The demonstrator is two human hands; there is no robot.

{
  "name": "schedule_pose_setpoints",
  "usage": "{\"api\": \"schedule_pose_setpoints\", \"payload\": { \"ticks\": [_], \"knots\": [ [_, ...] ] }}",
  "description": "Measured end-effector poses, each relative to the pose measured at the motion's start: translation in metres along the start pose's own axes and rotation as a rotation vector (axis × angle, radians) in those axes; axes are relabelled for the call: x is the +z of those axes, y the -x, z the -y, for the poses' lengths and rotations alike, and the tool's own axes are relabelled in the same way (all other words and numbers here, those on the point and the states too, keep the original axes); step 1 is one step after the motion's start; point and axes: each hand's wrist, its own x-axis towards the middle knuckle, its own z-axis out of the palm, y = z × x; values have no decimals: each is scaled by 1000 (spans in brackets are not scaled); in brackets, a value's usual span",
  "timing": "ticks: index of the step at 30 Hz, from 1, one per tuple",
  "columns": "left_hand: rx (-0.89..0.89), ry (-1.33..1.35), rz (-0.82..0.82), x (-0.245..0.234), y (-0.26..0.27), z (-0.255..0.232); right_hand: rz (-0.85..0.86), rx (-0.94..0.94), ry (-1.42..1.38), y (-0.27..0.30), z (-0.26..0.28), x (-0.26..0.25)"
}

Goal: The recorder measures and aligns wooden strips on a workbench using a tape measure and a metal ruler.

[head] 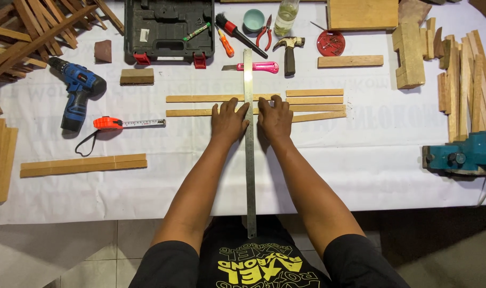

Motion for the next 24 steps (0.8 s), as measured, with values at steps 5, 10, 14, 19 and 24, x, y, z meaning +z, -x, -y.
{"api": "schedule_pose_setpoints", "payload": {
  "ticks": [5, 10, 14, 19, 24],
  "knots": [
    [11, -29, -25, -4, 4, 0, 14, -123, 150, -3, -15, 22],
    [5, -46, -68, -4, 5, -1, 56, -101, 114, -2, -16, 18],
    [-18, -52, -8, -2, 3, -3, 83, -78, 94, -2, -16, 19],
    [-43, -77, 35, 2, 0, -6, 71, -67, 100, -2, -18, 22],
    [-59, -102, 87, -3, -4, -10, 104, -66, 139, -2, -17, 21]
  ]
}}
